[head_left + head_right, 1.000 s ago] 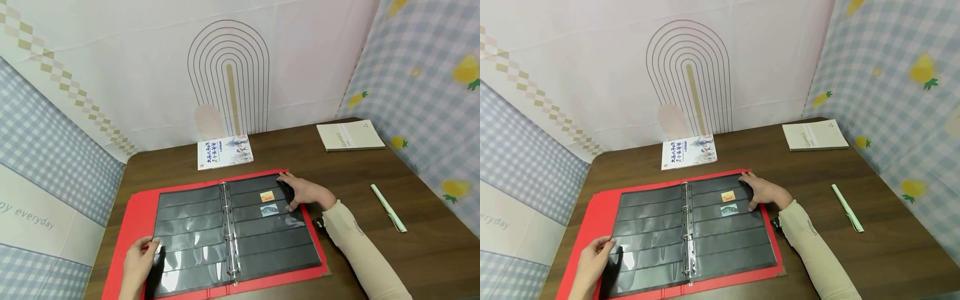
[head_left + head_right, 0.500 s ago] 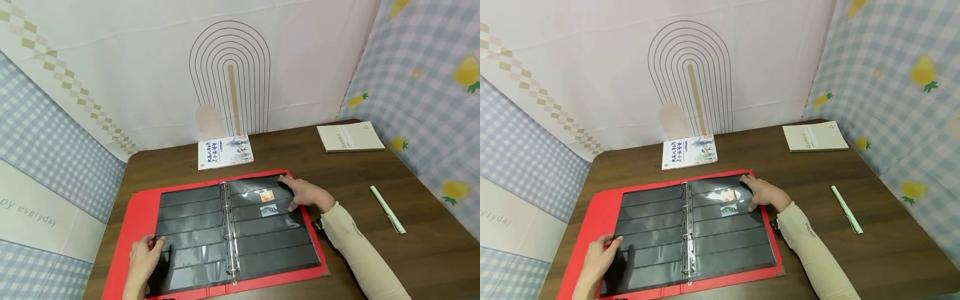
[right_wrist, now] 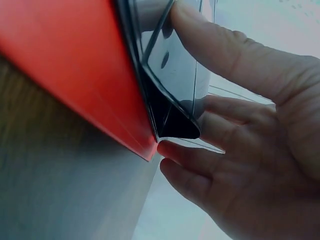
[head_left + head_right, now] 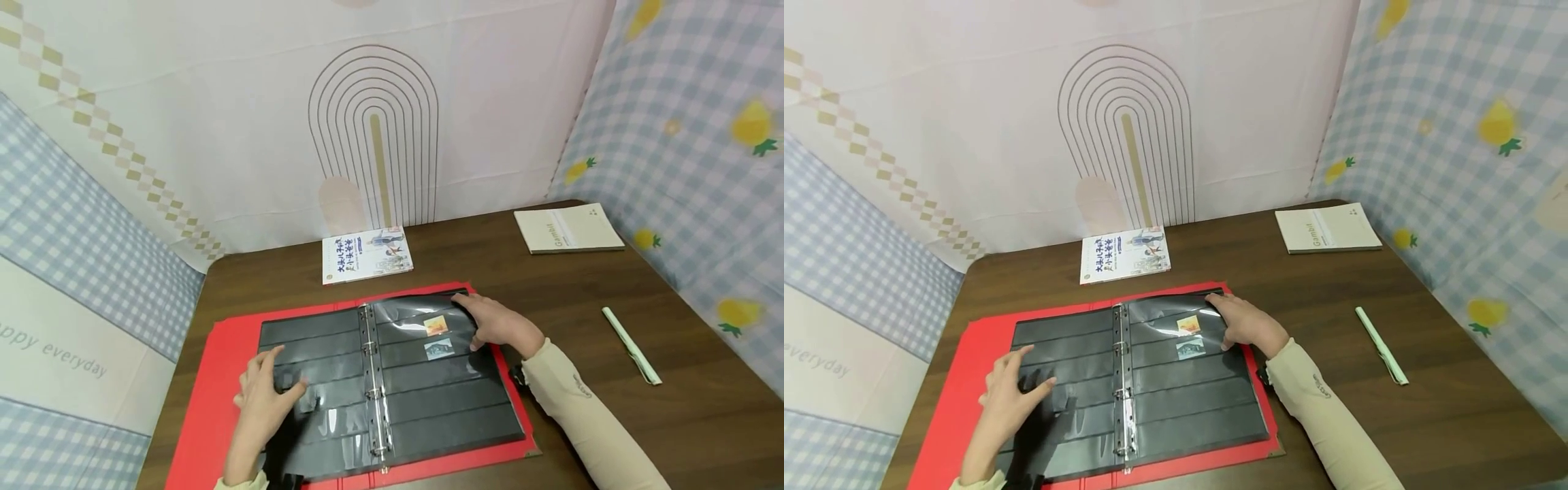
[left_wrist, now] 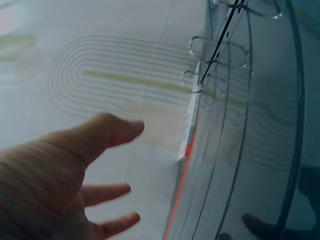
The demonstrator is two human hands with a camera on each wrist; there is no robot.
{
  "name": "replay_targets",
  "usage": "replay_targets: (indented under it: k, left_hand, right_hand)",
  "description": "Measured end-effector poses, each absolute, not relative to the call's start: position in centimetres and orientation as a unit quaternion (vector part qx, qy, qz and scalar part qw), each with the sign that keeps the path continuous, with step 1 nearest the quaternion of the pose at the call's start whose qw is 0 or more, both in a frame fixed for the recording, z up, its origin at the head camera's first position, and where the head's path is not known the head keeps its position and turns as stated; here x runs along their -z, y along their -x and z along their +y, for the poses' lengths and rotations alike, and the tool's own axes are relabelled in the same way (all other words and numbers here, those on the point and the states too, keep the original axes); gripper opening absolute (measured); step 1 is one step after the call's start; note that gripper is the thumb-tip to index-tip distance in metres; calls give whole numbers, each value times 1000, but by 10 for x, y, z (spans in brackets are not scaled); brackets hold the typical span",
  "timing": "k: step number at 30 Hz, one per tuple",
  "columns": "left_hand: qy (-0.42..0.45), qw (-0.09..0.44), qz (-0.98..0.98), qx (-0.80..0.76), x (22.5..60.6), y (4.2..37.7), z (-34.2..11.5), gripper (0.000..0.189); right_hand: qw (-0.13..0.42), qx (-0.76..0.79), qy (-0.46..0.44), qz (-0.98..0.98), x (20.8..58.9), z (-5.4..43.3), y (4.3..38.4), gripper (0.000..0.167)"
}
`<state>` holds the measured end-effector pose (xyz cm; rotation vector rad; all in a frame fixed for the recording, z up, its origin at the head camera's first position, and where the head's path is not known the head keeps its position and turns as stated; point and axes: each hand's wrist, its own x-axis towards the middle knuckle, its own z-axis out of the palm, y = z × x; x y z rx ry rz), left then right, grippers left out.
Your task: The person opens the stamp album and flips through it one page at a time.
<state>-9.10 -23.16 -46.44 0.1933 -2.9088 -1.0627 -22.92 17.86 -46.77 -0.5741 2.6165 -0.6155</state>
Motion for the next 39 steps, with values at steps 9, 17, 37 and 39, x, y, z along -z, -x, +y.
replay_targets:
  k: [9, 17, 37, 39]
  left_hand:
    - [37, -23, -928, 370, 481, 101, -216, 89]
    - [50, -66, -926, 367, 494, 103, -202, 93]
    - [39, -89, -924, 371, 501, 102, -199, 89]
    - [40, -89, -924, 370, 501, 102, -199, 88]
  right_hand:
    - [156, 207, 210, 943, 462, 173, 227, 97]
    - [138, 184, 214, 949, 460, 172, 219, 97]
    - [192, 252, 240, 918, 449, 181, 215, 107]
    - [203, 279, 241, 907, 446, 184, 212, 110]
